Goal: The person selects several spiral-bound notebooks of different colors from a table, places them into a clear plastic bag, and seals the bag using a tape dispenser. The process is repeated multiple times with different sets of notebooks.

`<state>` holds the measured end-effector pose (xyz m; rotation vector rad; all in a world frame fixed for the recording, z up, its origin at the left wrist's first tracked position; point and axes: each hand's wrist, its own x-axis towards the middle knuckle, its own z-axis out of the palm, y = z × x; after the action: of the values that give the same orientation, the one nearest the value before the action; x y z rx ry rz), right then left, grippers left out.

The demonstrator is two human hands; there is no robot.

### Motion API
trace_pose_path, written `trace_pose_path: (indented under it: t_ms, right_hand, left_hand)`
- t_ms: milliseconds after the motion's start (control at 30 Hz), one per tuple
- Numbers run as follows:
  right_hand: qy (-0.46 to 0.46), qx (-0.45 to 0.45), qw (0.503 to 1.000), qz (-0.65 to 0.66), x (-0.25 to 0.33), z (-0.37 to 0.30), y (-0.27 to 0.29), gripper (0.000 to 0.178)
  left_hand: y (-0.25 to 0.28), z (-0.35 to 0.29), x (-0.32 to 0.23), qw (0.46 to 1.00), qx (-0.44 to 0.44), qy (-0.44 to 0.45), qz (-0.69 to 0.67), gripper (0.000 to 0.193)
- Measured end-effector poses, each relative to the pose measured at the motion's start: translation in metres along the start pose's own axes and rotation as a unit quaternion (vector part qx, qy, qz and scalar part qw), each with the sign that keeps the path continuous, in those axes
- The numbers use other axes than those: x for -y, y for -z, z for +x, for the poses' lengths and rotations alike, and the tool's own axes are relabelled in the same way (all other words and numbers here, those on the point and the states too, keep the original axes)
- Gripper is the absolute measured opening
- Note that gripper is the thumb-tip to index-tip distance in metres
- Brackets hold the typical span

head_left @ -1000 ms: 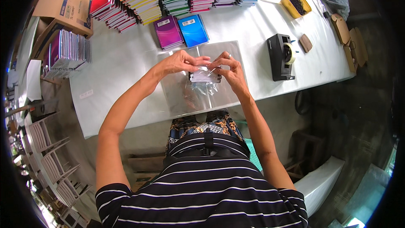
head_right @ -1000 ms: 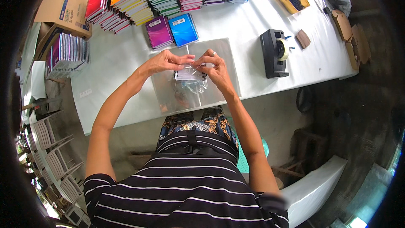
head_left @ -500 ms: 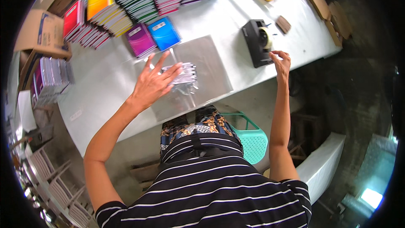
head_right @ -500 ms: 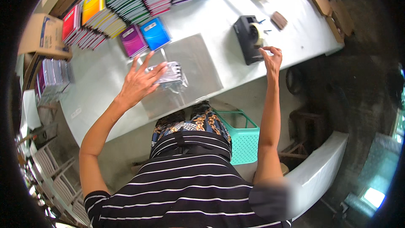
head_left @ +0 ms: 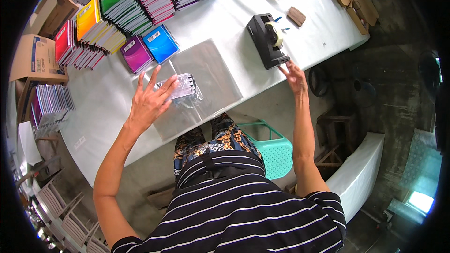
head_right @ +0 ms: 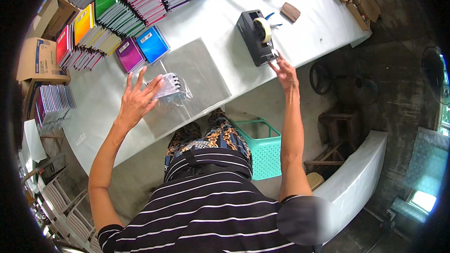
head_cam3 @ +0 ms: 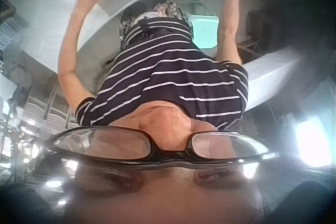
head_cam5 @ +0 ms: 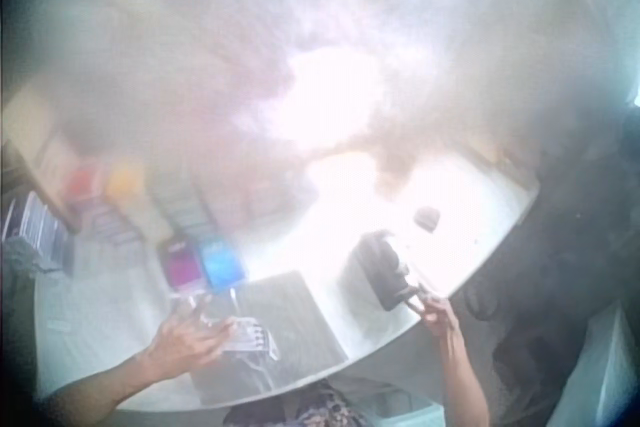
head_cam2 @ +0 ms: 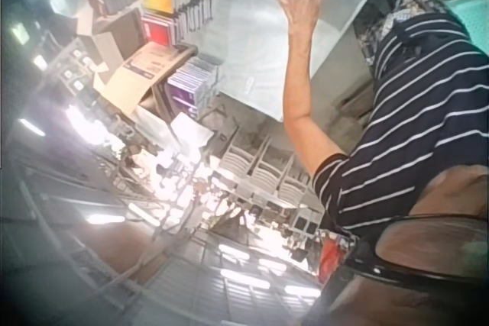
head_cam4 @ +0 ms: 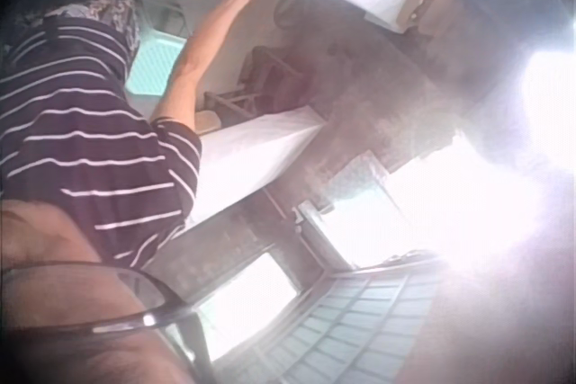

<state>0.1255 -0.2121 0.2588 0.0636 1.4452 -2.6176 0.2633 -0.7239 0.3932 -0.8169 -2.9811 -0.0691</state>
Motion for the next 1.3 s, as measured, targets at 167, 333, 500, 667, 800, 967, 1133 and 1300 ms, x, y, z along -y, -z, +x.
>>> trace_pose_path:
  t_ms: [167, 333, 500, 667, 800, 967, 1133, 1300]
  right_hand:
    - [0.125, -0.199, 0.538, -0.810, 0.008, -0.008, -0.032, 0.014]
    - [-0.097, -0.143, 0.897, -0.406, 0.004, -0.050, -0.162, 0.030]
    - [-0.305, 0.028, 0.947, -0.096, -0.033, -0.099, -0.346, 0.022]
    - [-0.307, -0.055, 0.944, -0.109, -0.091, -0.123, -0.344, 0.022]
    - [-0.240, -0.079, 0.960, -0.121, -0.113, -0.129, -0.340, 0.023]
    - [-0.200, -0.061, 0.968, -0.139, -0.125, -0.133, -0.335, 0.022]
    - [-0.176, -0.060, 0.976, -0.116, -0.134, -0.135, -0.328, 0.026]
    - [-0.212, -0.056, 0.972, -0.086, -0.127, -0.137, -0.336, 0.024]
  left_hand:
    - [0.000, -0.009, 0.001, 1.000, -0.001, 0.012, 0.019, 0.064]
    - [-0.003, -0.007, -0.001, 1.000, -0.013, 0.004, 0.009, 0.066]
    - [-0.009, -0.009, 0.001, 1.000, -0.024, 0.010, -0.008, 0.062]
    - [-0.014, -0.014, 0.001, 0.999, -0.035, 0.009, -0.014, 0.059]
    - [-0.015, -0.013, 0.003, 0.999, -0.039, 0.016, -0.014, 0.053]
    - [-0.011, 0.020, 0.015, 0.980, 0.035, 0.061, -0.188, 0.075]
    - [-0.031, 0.030, 0.015, 0.927, 0.086, 0.088, -0.356, 0.103]
    - [-0.045, 0.033, 0.021, 0.908, 0.060, 0.109, -0.401, 0.091]
